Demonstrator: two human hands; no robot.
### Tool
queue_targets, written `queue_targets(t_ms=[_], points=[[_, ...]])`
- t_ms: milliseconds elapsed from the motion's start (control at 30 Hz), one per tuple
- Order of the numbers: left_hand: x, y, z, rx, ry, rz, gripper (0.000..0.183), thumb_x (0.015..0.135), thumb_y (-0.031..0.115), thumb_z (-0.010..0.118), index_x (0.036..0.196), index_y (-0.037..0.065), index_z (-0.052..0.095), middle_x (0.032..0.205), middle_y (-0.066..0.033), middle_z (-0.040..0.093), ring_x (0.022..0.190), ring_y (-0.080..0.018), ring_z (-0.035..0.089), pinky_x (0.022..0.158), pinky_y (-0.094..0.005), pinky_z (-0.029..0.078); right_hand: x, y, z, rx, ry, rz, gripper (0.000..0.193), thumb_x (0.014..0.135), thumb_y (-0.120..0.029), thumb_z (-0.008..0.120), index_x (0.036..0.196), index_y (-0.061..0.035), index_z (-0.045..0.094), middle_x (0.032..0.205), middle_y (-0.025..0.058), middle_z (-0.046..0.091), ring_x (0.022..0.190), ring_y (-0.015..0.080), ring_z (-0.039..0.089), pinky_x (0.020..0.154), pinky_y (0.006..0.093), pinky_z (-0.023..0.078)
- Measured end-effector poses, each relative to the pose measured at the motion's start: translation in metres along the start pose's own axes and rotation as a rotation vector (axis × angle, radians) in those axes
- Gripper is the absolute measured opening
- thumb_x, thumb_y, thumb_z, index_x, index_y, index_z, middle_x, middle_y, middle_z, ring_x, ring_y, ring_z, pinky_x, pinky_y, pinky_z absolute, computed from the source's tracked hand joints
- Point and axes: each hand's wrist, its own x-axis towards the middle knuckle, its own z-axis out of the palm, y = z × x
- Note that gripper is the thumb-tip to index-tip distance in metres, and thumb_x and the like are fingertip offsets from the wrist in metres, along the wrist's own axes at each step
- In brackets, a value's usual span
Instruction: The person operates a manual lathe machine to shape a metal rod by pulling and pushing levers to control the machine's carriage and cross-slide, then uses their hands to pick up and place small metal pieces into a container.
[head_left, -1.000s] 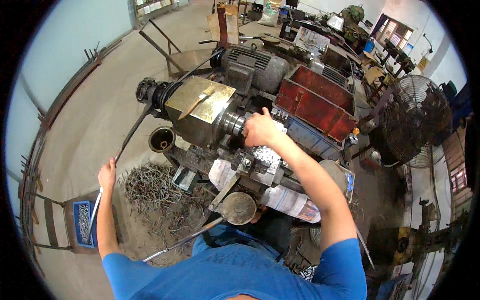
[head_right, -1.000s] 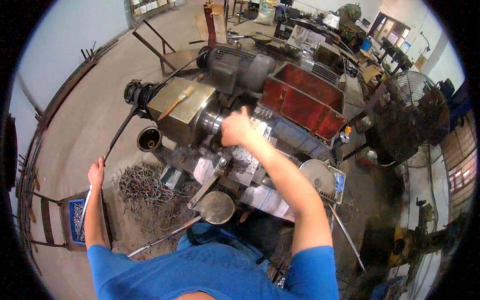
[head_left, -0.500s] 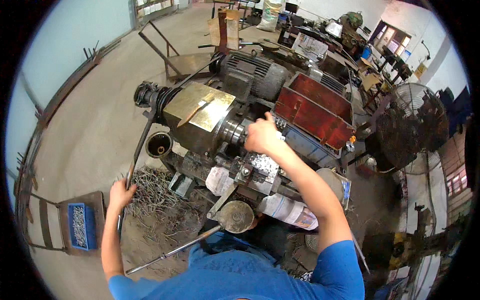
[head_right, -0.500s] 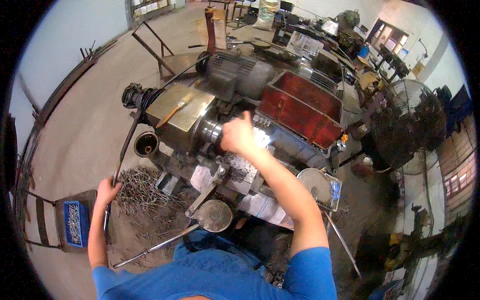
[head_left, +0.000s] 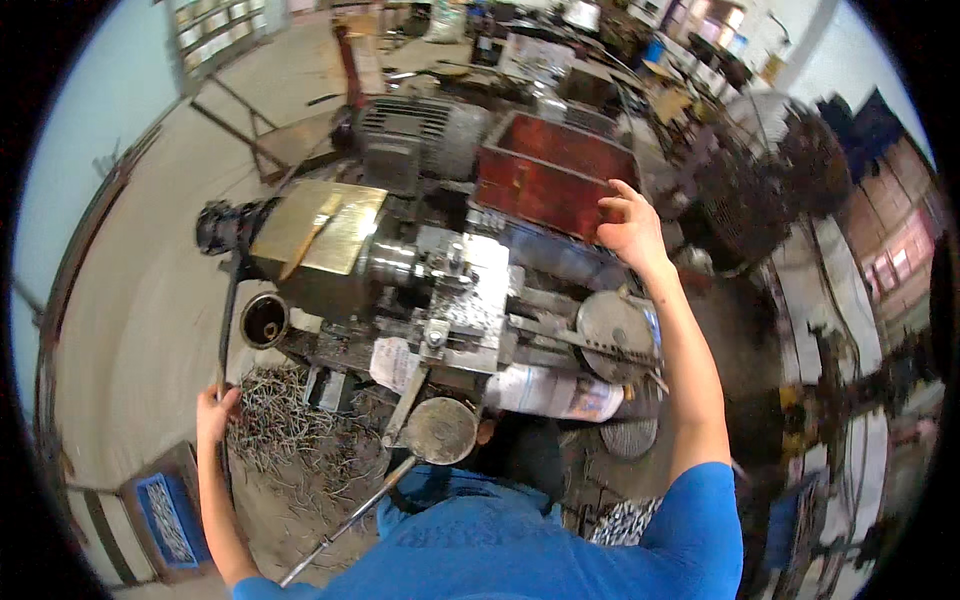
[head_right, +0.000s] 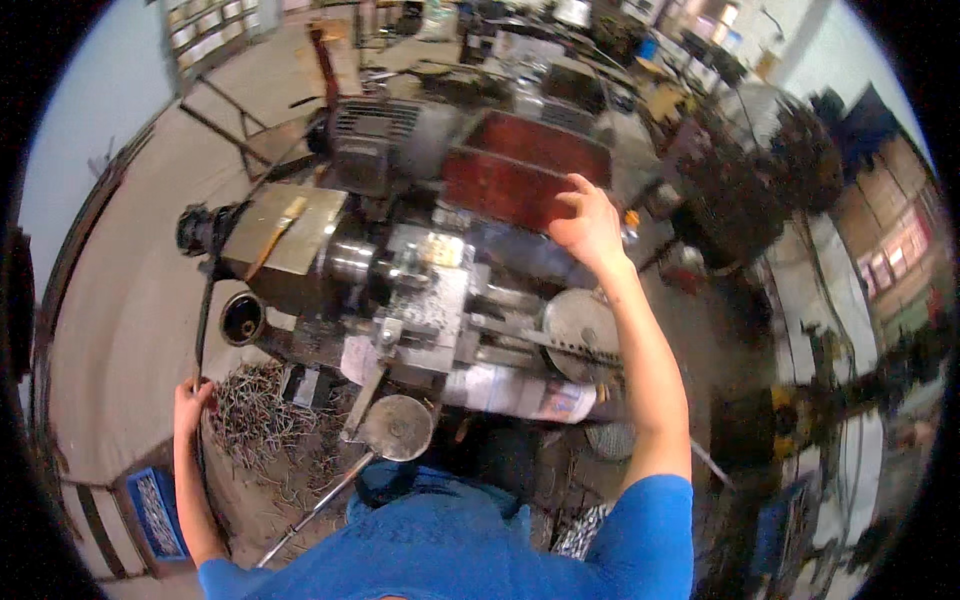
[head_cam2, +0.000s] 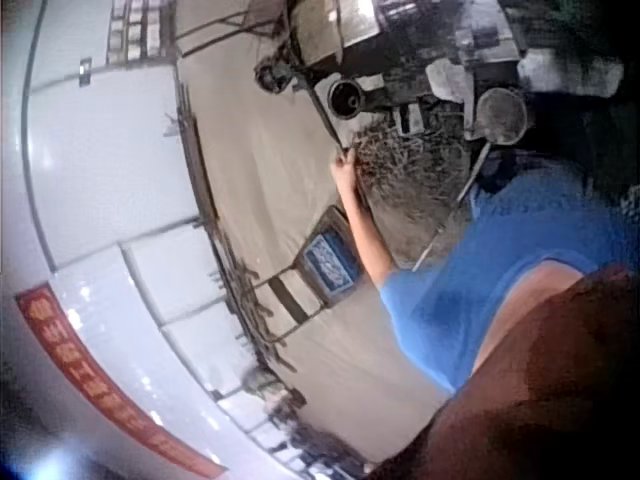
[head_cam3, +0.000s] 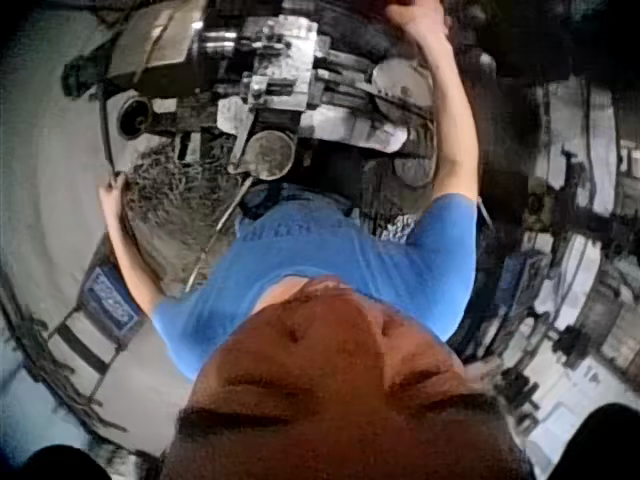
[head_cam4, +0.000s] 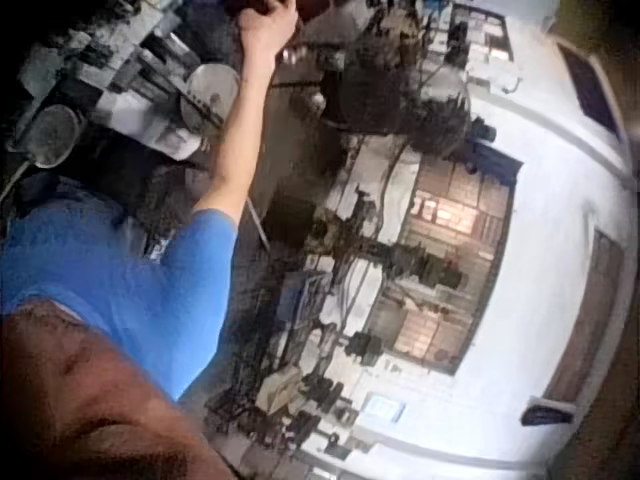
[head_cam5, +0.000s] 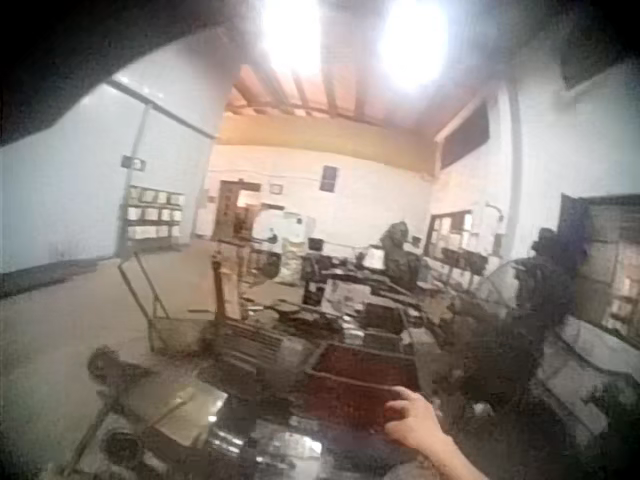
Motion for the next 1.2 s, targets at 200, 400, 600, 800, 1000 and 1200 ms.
queue_targets(t_ms=[200, 400, 600, 800, 1000, 1200], points=[[0.004, -0.012, 0.001, -0.121, -0.021, 0.051, 0.021, 0.087, 0.02, 0.062, 0.084, 0.0, 0.057, 0.061, -0.0028, 0.053, 0.05, -0.0112, 0.051, 0.047, -0.0263, 0.042, -0.169, 0.06, -0.061, -0.022, -0.044, 0.199, 0.037, 0.06, -0.016, 0.061, 0.093, -0.0011, 0.067, 0.106, 0.0138, 0.064, 0.095, 0.031, 0.059, 0.085, 0.0378, 0.046], [0.024, -0.056, -0.025, -0.157, -0.139, -0.053, 0.032, 0.088, 0.025, 0.062, 0.1, -0.004, 0.056, 0.059, -0.0051, 0.054, 0.05, -0.0151, 0.053, 0.049, -0.0291, 0.046, -0.378, 0.088, -0.101, -0.024, -0.128, 0.857, 0.034, 0.061, -0.019, 0.061, 0.091, -0.0033, 0.069, 0.081, 0.0182, 0.066, 0.077, 0.0318, 0.065, 0.075, 0.0373, 0.051], [0.03, -0.06, -0.023, -0.14, -0.093, -0.067, 0.027, 0.088, 0.024, 0.061, 0.091, -0.002, 0.055, 0.055, -0.0055, 0.051, 0.049, -0.0153, 0.052, 0.049, -0.0325, 0.049, -0.545, 0.119, -0.05, -0.348, -0.377, 1.168, 0.022, 0.071, -0.021, 0.058, 0.08, -0.0045, 0.068, 0.085, 0.0215, 0.065, 0.083, 0.0367, 0.063, 0.077, 0.0413, 0.051], [0.019, -0.026, -0.007, -0.099, -0.042, 0.021, 0.026, 0.086, 0.024, 0.064, 0.078, 0.002, 0.052, 0.058, -0.0054, 0.053, 0.049, -0.0143, 0.053, 0.046, -0.031, 0.049, -0.565, 0.12, -0.008, -0.454, -0.582, 1.293, 0.032, 0.066, -0.026, 0.061, 0.084, -0.0002, 0.066, 0.092, 0.0231, 0.065, 0.09, 0.0363, 0.063, 0.082, 0.0417, 0.05], [0.01, -0.031, -0.007, -0.134, -0.017, 0.002, 0.029, 0.085, 0.023, 0.066, 0.09, -0.003, 0.057, 0.061, -0.0062, 0.056, 0.05, -0.0141, 0.056, 0.044, -0.0298, 0.05, -0.592, 0.13, 0.013, -0.493, -0.503, 1.267, 0.04, 0.061, -0.031, 0.066, 0.088, -0.0009, 0.069, 0.099, 0.0184, 0.065, 0.097, 0.033, 0.062, 0.087, 0.0392, 0.048], [0.011, -0.04, -0.022, 0.815, 0.115, 0.176, 0.032, 0.081, 0.024, 0.064, 0.102, 0.001, 0.058, 0.063, -0.0168, 0.057, 0.06, -0.0307, 0.059, 0.058, -0.0409, 0.049, -0.577, 0.119, -0.004, -0.334, -0.137, 1.169, 0.033, 0.056, -0.019, 0.064, 0.08, 0.0041, 0.064, 0.094, 0.0252, 0.062, 0.086, 0.0372, 0.061, 0.078, 0.0401, 0.05]])
